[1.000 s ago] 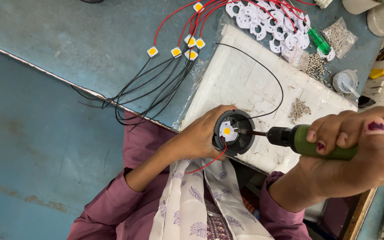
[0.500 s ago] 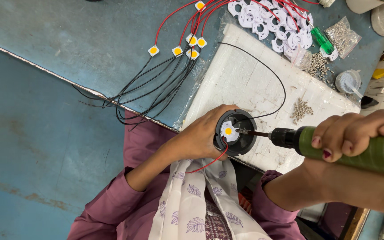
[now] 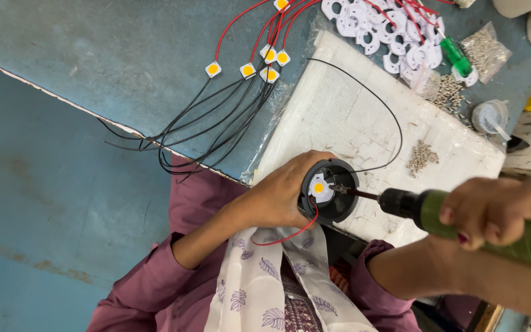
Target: The person assembles LED light fixtures at a workbench. They place a white LED module with red and black wires into a black finned housing, route and arrange the wires, and use a screwdriver to secure the module inside the housing, then set the finished unit aside and start the next one.
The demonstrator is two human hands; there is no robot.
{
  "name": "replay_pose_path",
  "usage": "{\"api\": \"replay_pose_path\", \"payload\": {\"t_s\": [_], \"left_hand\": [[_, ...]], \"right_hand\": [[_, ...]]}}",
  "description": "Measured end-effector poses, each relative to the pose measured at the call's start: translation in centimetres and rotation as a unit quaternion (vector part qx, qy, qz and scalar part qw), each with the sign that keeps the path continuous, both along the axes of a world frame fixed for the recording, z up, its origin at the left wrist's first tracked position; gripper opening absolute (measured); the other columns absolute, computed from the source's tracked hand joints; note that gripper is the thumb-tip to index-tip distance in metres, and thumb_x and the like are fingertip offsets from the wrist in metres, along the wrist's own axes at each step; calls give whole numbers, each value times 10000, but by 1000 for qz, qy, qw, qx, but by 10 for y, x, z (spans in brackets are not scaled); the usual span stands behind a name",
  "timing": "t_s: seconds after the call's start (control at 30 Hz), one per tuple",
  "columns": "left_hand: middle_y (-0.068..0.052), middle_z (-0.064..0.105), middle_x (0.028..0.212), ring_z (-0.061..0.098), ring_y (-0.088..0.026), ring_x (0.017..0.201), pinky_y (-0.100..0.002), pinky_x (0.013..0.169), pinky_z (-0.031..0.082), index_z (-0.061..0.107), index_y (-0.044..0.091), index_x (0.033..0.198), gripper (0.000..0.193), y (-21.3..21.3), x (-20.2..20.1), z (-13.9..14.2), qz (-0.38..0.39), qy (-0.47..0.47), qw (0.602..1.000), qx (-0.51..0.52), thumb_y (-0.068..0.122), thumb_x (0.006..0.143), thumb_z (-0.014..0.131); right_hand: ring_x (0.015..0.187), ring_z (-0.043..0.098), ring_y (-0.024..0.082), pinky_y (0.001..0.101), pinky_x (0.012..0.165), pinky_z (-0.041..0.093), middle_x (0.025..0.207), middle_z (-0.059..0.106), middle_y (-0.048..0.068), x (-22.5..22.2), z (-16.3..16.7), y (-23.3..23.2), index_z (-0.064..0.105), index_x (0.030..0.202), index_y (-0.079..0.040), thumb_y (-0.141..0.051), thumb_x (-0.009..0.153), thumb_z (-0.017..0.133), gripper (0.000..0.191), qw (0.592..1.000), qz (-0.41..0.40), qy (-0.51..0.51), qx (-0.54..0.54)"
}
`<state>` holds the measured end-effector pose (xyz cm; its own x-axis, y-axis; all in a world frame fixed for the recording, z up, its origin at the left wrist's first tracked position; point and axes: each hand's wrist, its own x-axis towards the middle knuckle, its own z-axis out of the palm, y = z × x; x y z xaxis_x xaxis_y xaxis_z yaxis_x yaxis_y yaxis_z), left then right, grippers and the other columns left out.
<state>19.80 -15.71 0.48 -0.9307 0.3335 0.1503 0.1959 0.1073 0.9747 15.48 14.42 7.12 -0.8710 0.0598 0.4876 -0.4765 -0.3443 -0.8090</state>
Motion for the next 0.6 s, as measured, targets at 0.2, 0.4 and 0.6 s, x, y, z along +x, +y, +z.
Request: {"api": "replay_pose_path", "payload": {"t_s": [0.2,0.4,0.6], "left_hand": [[-170,537,1436,547,-349,1363,-403,1166,441,394,69,1477,948,-1,5,2,-4,-8,1000,15,163,681,899],[-172,532,1434,548,-351,1358,-402,1167,443,384,64,1483,956,-1,6,-1,-6,-2,1000,13,158,681,896],[-163,533,1436,560,-342,1347,-389,1134,467,376,71,1507,1021,-4,1,-3,-18,-11,1000,12,113,617,876]], "right_hand": [[428,644,85,328,515,637,673,719,-24,-52,-12,74,548,750,-199,-163,983,608,244,852,510,73,97],[520,623,114,351,614,564,623,636,-35,-61,2,90,561,797,-215,-125,918,748,240,847,482,100,199],[453,609,86,337,584,561,661,670,-17,-35,-42,68,571,912,-153,-311,1006,604,187,961,274,37,21]]}}
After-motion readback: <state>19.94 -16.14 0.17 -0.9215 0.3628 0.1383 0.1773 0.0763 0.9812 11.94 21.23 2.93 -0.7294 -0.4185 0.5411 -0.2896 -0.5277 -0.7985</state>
